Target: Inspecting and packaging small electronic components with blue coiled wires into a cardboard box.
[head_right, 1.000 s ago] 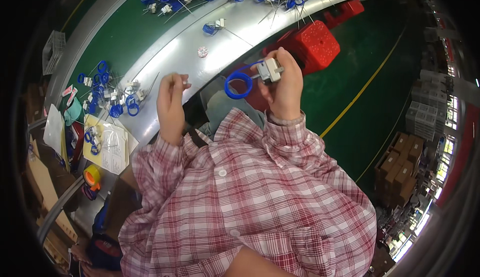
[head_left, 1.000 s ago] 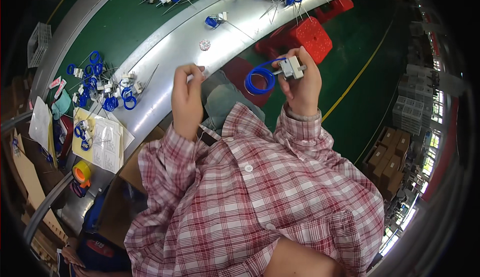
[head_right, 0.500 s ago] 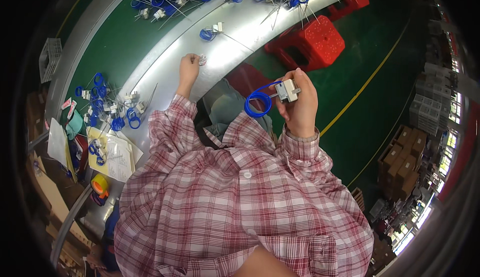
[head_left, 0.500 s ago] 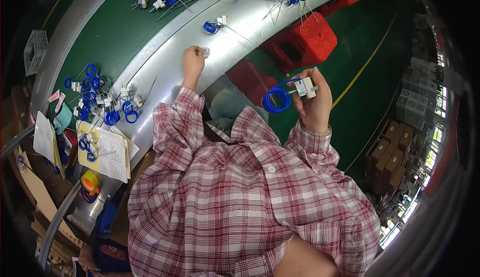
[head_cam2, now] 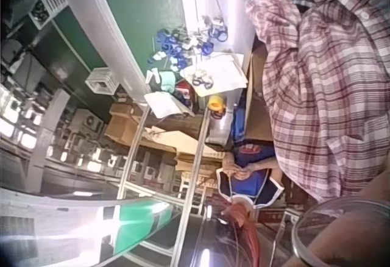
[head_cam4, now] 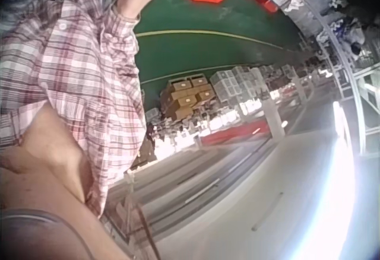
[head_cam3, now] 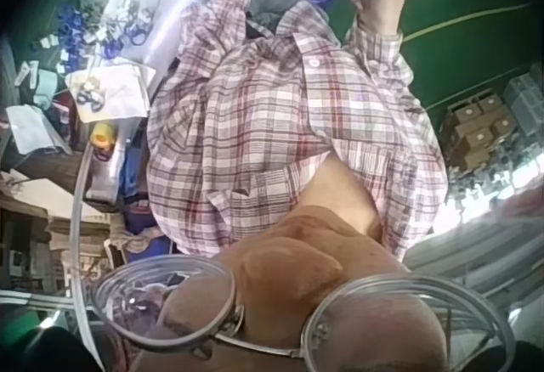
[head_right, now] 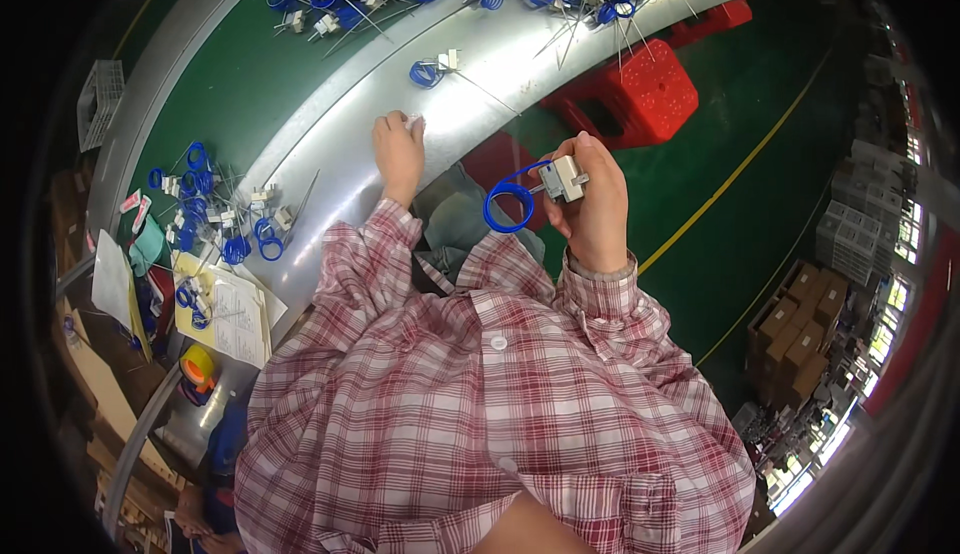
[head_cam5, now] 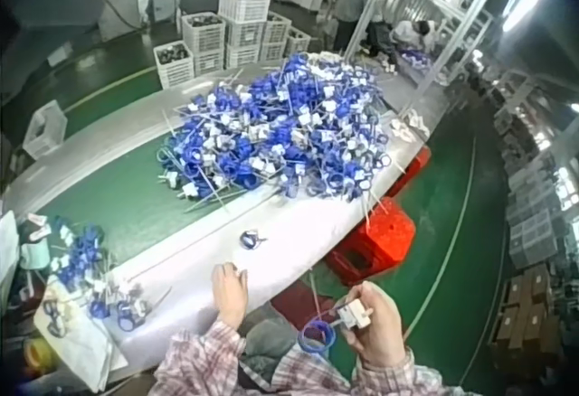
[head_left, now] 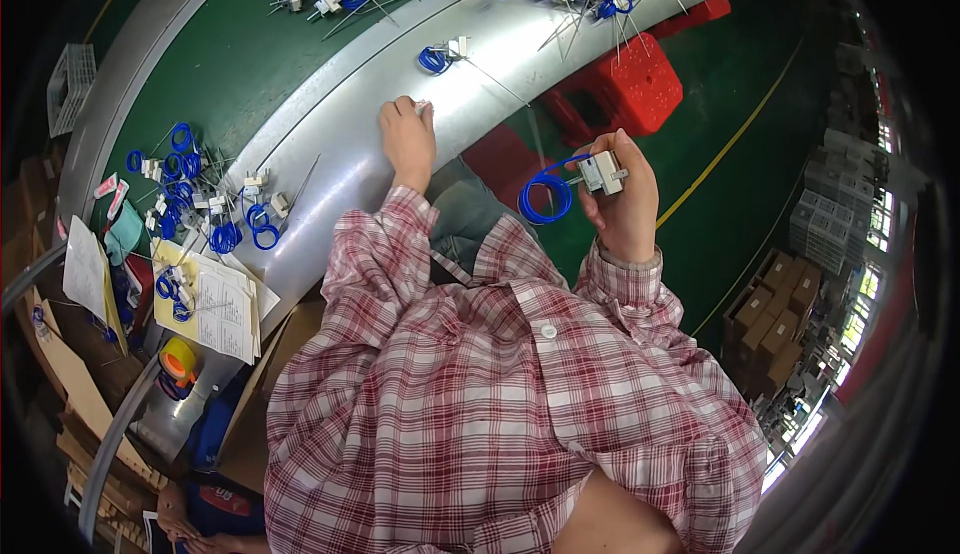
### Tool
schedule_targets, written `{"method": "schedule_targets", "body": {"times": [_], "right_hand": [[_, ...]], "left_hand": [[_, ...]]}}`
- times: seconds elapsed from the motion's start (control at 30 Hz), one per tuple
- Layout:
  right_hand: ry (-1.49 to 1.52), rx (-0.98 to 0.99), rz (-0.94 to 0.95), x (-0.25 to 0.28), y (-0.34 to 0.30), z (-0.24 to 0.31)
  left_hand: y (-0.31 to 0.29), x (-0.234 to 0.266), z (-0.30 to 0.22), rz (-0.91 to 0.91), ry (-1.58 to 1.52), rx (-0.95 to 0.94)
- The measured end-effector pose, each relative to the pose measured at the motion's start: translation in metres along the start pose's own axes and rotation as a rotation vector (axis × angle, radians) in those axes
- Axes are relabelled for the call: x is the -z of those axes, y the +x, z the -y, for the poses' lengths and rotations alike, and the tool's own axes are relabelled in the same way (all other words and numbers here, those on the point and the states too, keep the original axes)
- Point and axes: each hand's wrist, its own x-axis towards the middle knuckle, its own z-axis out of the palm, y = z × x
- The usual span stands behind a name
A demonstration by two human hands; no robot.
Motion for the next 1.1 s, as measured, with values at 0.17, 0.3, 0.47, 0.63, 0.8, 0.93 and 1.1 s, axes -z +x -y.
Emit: {"method": "schedule_targets", "body": {"times": [0.17,0.3,0.47,0.63,0.8,0.93,1.1], "right_hand": [[-0.028,0.004,0.014,-0.006,0.001,0.004],[-0.022,-0.006,0.14,-0.027,0.001,-0.003],[-0.062,-0.015,0.456,-0.068,0.027,-0.027],[-0.147,-0.087,0.721,-0.175,0.03,-0.072],[0.058,-0.207,1.063,-0.297,0.091,-0.161],[0.009,-0.265,0.955,-0.365,0.109,-0.205],[0.123,-0.518,0.635,-0.405,0.153,-0.285]], "left_hand": [[-0.005,-0.009,-0.005,-0.005,0.219,0.016],[-0.005,0.017,0.002,-0.071,0.145,0.148],[-0.055,0.203,-0.037,-0.049,-0.261,0.353],[-0.203,0.381,-0.037,-0.612,-0.257,0.776],[-0.374,0.396,0.055,-0.379,0.633,1.129],[-0.43,0.351,0.099,-0.101,0.29,1.404],[-0.497,0.259,0.157,-0.101,0.006,1.318]]}}
